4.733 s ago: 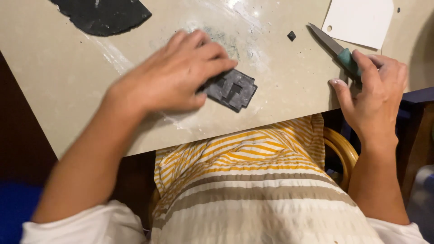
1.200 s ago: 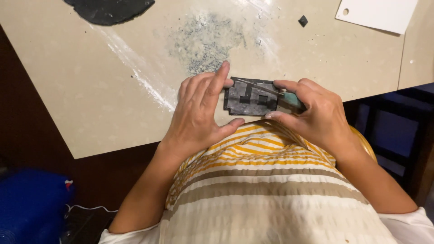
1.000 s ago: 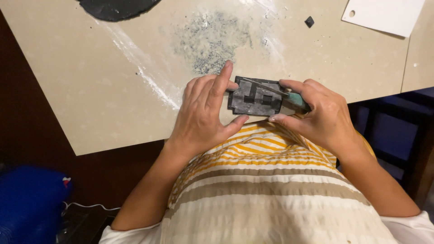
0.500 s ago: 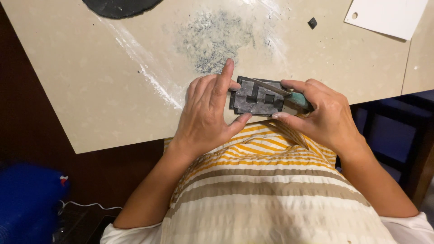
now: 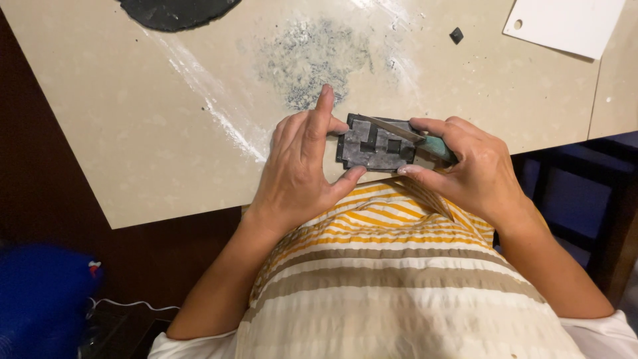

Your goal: Cutting a number shape out of black fondant using a paper template and a knife.

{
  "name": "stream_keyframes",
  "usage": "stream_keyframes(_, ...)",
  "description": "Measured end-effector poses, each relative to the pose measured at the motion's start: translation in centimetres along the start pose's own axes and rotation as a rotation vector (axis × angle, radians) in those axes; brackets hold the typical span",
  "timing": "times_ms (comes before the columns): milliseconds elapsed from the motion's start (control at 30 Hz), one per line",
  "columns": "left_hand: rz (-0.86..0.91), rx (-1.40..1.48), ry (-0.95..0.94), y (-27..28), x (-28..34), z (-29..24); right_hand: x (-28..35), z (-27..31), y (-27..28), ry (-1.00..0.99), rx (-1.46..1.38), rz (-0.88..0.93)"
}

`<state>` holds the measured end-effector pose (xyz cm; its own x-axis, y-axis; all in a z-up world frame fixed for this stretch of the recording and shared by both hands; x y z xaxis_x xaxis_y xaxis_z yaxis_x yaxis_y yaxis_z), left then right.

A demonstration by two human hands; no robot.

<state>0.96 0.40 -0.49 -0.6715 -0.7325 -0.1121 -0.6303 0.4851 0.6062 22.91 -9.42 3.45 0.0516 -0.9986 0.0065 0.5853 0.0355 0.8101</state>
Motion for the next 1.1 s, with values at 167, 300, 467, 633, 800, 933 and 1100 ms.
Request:
stream_keyframes(167,-0.006,0.002,-0.01,0.0,0.0,0.1,-0.1,0.0,0.0,-0.009,0.0,0.007)
stream_keyframes(300,-0.002,0.001,-0.014,0.0,0.0,0.1,0.0,0.0,0.0,-0.008,0.011,0.006)
stream_keyframes(467,-0.003,0.0,-0.023,0.1,0.0,0.0,0.1,0.0,-0.1,0.009,0.017,-0.006)
stream_keyframes(633,-0.001,-0.01,-0.02,0.1,0.0,0.0,0.2,-0.4,0.0,-0.029,-0.029,0.002)
stream_keyframes(800,-0.011,-0.084,-0.149,0.5,-0.3,-1.1,1.4,-1.5,1.9,-0.129,-0.236,-0.105)
stream_keyframes(933,0.091,-0.194,-0.373,-1.1,0.3,-1.9,3.4,-2.6,3.8,-0.205,0.033,-0.076)
stream_keyframes(1100,0.137,-0.251,-0.442,-2.3,0.3,-1.8,4.0,-2.4,4.1,-0.194,0.157,0.009)
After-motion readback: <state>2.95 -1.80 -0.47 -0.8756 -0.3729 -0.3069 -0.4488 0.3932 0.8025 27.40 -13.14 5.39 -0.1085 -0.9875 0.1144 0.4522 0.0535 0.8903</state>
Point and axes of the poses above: each hand's wrist, its own x-axis away from the middle knuckle, its own y-axis out of the back of the hand, z = x × y, the point moved 3 cm from there along -x, towards the middle knuckle, and after that the axes turned 9 degrees about y, right-handed, at the moved point
